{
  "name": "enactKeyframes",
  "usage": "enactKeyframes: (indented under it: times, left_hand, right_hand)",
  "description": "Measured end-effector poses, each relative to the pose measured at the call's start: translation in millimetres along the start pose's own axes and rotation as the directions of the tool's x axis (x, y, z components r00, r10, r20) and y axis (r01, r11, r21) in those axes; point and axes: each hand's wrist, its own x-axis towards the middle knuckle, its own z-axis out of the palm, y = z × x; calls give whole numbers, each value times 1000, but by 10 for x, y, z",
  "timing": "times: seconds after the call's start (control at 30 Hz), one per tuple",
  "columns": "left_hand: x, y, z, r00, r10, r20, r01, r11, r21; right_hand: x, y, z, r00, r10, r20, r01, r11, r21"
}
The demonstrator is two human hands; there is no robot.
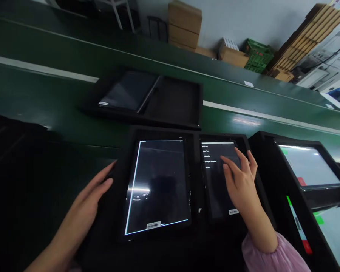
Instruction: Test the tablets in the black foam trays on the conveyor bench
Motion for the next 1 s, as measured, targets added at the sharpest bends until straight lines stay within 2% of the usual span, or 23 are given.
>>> enactKeyframes:
  times: [0.13,0.23,0.33,0.43,0.57,0.83,1.0]
  left_hand:
    - [90,197,168,997,-73,17,74,993,-93]
    - [219,332,283,997,-21,76,30,993,-116]
    - [362,407,355,991,50,123,-45,998,-44]
    - [468,429,382,988,76,132,-86,994,72]
    - [494,436,391,994,58,98,-72,988,139]
    - [338,507,407,992,-109,-71,110,994,15]
    - [313,559,414,978,-178,-105,180,984,10]
  right_hand:
    - [-38,41,115,997,-55,51,54,998,23]
    - [-34,46,133,998,-65,15,63,992,110]
    - [-25,62,98,998,-4,-61,17,977,212]
    - [-20,52,37,995,71,-70,-51,967,249]
    - [-11,3,-39,993,86,-79,-61,961,270]
    - [16,-82,-94,987,114,-111,-76,950,302]
    - [19,-105,-109,988,120,-98,-88,955,283]
